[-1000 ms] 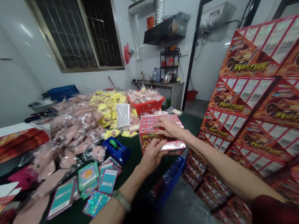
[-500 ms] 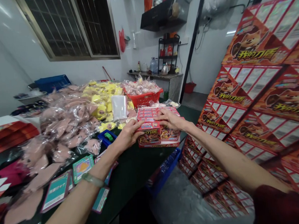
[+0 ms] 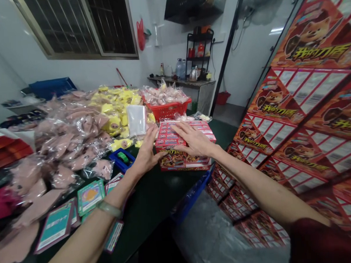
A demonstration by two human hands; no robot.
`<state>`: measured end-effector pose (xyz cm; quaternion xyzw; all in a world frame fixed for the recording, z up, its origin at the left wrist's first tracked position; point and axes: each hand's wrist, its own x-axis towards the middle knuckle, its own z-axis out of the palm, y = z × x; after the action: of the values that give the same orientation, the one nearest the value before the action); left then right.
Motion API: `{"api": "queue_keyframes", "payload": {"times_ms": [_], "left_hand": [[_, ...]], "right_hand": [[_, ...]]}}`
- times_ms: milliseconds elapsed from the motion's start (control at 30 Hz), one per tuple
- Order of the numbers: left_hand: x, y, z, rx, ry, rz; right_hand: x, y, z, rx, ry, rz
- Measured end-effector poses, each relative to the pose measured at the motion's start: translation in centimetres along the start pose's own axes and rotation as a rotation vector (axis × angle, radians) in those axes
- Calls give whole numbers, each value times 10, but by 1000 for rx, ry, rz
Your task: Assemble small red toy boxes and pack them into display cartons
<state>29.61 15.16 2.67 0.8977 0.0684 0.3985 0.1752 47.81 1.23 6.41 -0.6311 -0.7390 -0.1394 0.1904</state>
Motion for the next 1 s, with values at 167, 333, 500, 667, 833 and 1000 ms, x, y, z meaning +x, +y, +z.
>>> {"api": "queue_keyframes", "payload": {"times_ms": [167, 333, 500, 667, 833, 1000], "left_hand": [[3, -7, 16, -154, 24, -123], [0, -13, 21, -147, 45, -115], [-3, -15, 19, -122, 45, -94], [-1, -14, 18, -112, 55, -41], [3, -17, 22, -90, 111, -38], [2, -21, 28, -35, 134, -29]], "right_hand": [[4, 4, 6, -40, -89, -2], [1, -3, 4, -164, -5, 5], [-41, -47, 17, -163, 495, 185], [-68, -70, 77, -153, 376, 471], [-56, -61, 106, -72, 399, 465], [-62, -62, 95, -32, 391, 404]]}}
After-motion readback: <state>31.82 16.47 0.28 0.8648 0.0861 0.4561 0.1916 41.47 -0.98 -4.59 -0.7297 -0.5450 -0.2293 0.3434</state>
